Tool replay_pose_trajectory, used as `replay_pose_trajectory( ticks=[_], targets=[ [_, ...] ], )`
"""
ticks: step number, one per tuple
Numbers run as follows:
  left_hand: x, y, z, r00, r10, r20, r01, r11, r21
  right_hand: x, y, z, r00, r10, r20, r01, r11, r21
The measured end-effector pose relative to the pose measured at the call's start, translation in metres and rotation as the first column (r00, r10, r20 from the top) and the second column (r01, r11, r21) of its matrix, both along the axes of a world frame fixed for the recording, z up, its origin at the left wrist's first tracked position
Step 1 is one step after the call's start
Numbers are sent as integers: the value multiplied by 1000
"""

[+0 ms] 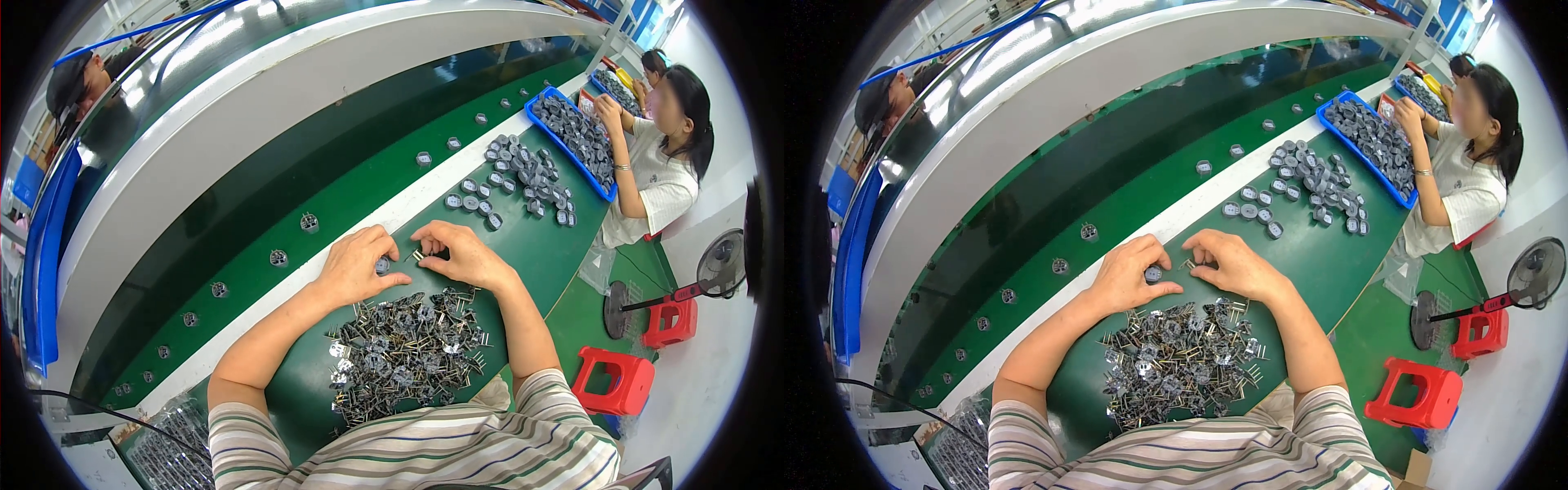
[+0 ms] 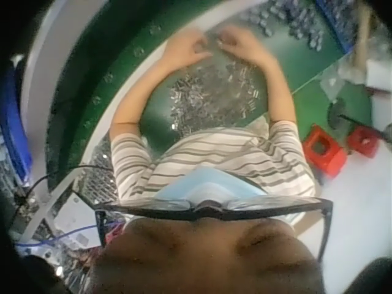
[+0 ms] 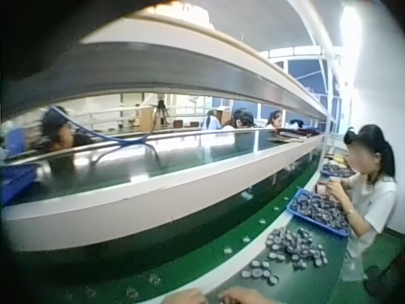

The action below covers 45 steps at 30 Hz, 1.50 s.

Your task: The person assembles small plastic housings and metal contacts by hand, taking components from a blue tray and clear plastic boxes on a factory assembly line.

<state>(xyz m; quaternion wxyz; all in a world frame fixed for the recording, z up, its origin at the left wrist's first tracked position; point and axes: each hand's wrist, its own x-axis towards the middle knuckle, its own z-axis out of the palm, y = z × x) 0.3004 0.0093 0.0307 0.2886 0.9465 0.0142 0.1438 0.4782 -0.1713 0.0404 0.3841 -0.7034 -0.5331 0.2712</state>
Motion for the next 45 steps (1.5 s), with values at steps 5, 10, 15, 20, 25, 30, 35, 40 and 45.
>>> replay_pose_trajectory(
  ticks=[5,10,15,20,25,30,35,40,45],
  targets=[
    [1,0,-4,989,27,143,-16,997,-76,-10,3,7,994,109,-4,-109,994,26],
    [5,6,-3,977,210,40,-191,942,-275,10,-4,-2,996,-2,84,-1,999,37],
    [3,9,-6,953,296,-71,-304,926,-223,7,-2,4,990,6,138,2,998,-57],
    [0,27,-2,979,133,-156,-183,908,-376,9,-3,-1,992,-30,119,27,999,26],
    [-7,48,15,890,-443,-106,421,889,-179,6,-2,-2,963,-49,264,38,998,48],
    [0,19,16,952,-204,-226,167,971,-172,2,-1,-2,934,-107,342,93,994,59],
    [-1,8,12,989,-43,-143,32,997,-77,-7,4,1,903,-209,376,195,978,74],
    [0,9,6,987,-43,-153,28,995,-100,-16,11,-13,977,-134,165,101,976,192],
    [0,9,1,989,-16,-148,2,996,-94,-25,16,-18,947,-97,305,24,971,236]
  ],
)
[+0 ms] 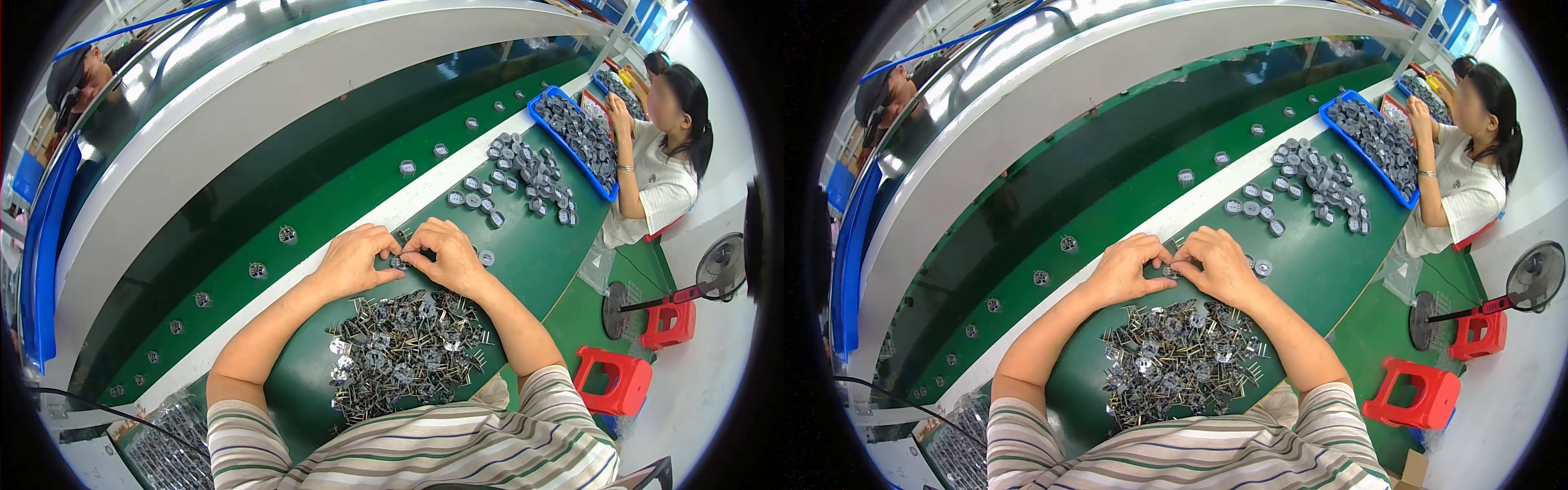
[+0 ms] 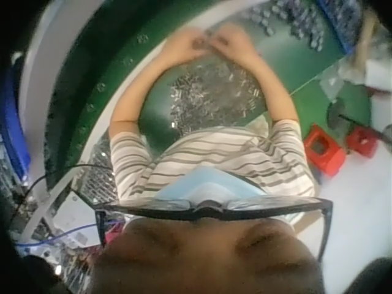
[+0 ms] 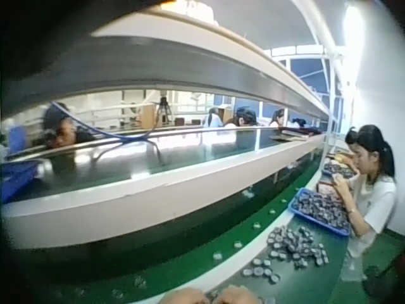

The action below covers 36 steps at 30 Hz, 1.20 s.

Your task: The person assembles small plastic housings and metal contacts by hand, taking components from a blue tray and clear plastic boxes on a factory assembly line.

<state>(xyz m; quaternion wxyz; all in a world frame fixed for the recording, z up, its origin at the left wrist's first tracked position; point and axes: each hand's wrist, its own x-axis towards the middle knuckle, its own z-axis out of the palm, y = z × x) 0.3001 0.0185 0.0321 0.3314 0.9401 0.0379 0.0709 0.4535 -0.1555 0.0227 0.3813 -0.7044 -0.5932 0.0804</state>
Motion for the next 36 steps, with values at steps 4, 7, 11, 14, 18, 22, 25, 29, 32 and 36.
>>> replay_pose_trajectory(
  ticks=[4,7,11,14,18,22,25,29,32,36],
  targets=[
    [0,1,-4,1000,9,11,-9,1000,2,-2,1,2,999,8,50,-9,999,38],
    [1,0,-6,1000,16,6,-16,1000,12,-4,1,3,995,8,95,-12,999,36],
    [2,-1,-6,1000,15,5,-15,1000,15,-4,2,1,991,5,136,-12,999,48],
    [2,-1,-6,1000,23,-5,-23,999,26,-7,1,2,980,8,201,-17,999,44],
    [1,-1,-7,1000,23,-6,-23,1000,8,-8,1,4,965,24,260,-29,999,17],
    [1,6,2,997,72,-5,-72,992,-104,-2,1,8,997,-75,-37,74,997,-21],
    [3,23,11,982,188,-8,-187,976,-112,0,6,3,977,-181,112,169,979,113],
    [-2,51,21,901,433,-34,-428,899,90,3,8,3,957,-123,262,93,988,122],
    [-5,67,12,857,515,-33,-498,842,207,6,2,6,908,-63,415,24,995,100],
    [-6,73,5,853,519,-60,-493,837,236,8,0,6,935,-57,349,29,996,84]
  ],
)
